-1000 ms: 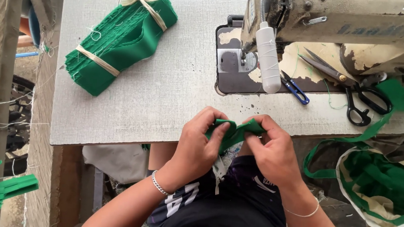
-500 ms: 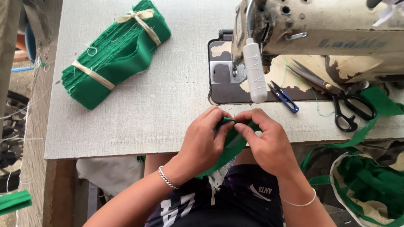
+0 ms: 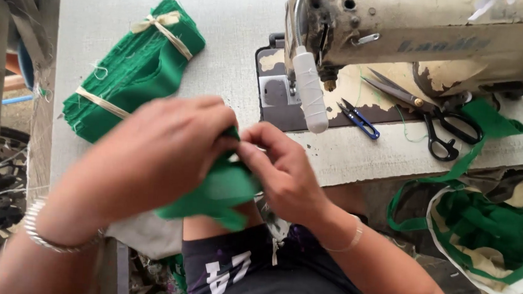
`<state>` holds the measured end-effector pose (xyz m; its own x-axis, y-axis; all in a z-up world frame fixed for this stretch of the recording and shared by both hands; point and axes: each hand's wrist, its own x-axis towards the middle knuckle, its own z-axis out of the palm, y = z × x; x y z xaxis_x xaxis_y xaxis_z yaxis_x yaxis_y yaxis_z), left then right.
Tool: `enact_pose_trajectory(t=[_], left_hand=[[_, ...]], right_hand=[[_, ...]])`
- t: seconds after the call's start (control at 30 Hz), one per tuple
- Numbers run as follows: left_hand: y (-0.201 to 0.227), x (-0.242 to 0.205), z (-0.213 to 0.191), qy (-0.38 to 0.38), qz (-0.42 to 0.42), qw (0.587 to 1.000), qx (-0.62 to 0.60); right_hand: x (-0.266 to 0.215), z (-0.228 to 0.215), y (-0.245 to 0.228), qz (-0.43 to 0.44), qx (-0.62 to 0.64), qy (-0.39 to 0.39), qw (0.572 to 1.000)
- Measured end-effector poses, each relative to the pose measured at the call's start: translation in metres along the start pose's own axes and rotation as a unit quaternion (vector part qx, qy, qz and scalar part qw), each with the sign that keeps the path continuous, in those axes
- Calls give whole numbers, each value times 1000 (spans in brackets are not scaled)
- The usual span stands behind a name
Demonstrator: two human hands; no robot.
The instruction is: Sewing green fabric strips onto zippers using an industrial sewing machine.
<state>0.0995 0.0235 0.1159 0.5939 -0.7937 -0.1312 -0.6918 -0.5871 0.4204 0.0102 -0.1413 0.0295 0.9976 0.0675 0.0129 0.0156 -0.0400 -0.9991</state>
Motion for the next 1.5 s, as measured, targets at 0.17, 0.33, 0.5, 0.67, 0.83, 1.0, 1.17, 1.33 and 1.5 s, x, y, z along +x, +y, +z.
enact_pose_trajectory(t=[0.17, 0.33, 0.5, 0.67, 0.83, 1.0, 1.17, 1.33, 1.5], left_hand=[[-38, 65, 13, -72, 56, 990, 106], [-70, 146, 117, -92, 28, 995, 4], [-76, 161, 135, -46, 28, 998, -16], [-85, 176, 151, -14, 39, 999, -8], [-83, 178, 156, 15, 55, 998, -10], [-82, 178, 156, 50, 69, 996, 30], [-82, 178, 139, 35, 62, 997, -29], [-81, 177, 127, -11, 8, 996, -93], [-86, 175, 118, -56, 3, 990, -131]], right_hand=[[31, 2, 45, 20, 142, 114, 983], [22, -68, 112, -6, -296, 176, 939], [19, -91, 102, -161, -460, 150, 860], [26, -101, 113, -266, -613, 32, 743], [32, -99, 115, -242, -642, 34, 726], [35, -99, 114, -270, -658, 36, 702], [36, -95, 102, -259, -651, 32, 713], [37, -94, 101, -251, -638, 37, 727], [34, -92, 93, -215, -553, 56, 803]])
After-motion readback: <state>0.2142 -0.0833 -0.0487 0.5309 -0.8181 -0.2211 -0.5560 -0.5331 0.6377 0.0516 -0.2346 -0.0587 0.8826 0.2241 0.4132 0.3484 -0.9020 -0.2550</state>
